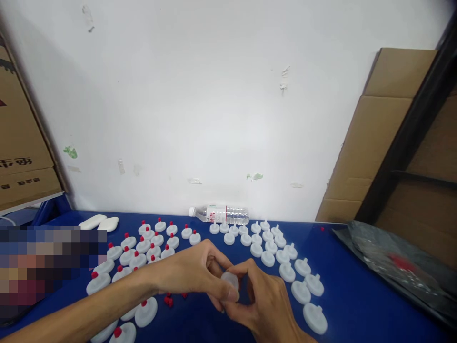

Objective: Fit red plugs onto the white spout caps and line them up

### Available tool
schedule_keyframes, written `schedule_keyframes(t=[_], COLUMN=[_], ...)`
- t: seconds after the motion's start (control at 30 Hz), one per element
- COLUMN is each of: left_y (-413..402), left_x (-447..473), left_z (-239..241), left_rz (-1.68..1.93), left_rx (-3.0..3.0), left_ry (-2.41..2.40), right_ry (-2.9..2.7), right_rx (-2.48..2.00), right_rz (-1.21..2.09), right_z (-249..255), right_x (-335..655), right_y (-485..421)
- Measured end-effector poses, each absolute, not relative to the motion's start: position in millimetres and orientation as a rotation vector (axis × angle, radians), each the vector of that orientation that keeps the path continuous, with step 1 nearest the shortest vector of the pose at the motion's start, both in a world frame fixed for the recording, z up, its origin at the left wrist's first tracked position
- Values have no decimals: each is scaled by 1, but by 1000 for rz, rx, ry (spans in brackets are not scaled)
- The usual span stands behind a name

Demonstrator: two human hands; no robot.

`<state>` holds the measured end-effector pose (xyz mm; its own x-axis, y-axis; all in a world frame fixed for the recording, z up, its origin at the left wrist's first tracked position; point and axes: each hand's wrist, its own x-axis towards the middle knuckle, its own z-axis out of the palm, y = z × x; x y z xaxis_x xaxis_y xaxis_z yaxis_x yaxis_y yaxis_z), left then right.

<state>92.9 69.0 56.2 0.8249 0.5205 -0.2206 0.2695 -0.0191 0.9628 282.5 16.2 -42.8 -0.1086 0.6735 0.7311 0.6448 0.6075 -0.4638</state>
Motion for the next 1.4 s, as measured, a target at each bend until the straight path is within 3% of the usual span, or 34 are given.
schedule_keyframes(t=[0.23,0.47,0.63,0.93,1.4], left_y=[68,62,78,117,130], left_x=[90,97,86,47,110], left_z=[61,61,63,45,43], left_rz=[202,506,384,270,174], left_rx=[1767,2356,2608,2715,3088], left_ry=[684,1093,1082,1267,1039], right_ry=[-1838,-1838,-1911,-2008,-2061], right_rx=[-1030,-1180,-1298,-1222,-1219], right_rz=[-2,160,272,140,114], right_z=[-43,-32,-33,-38,-34], right_x=[286,286,285,289,286], right_y=[21,22,21,20,19])
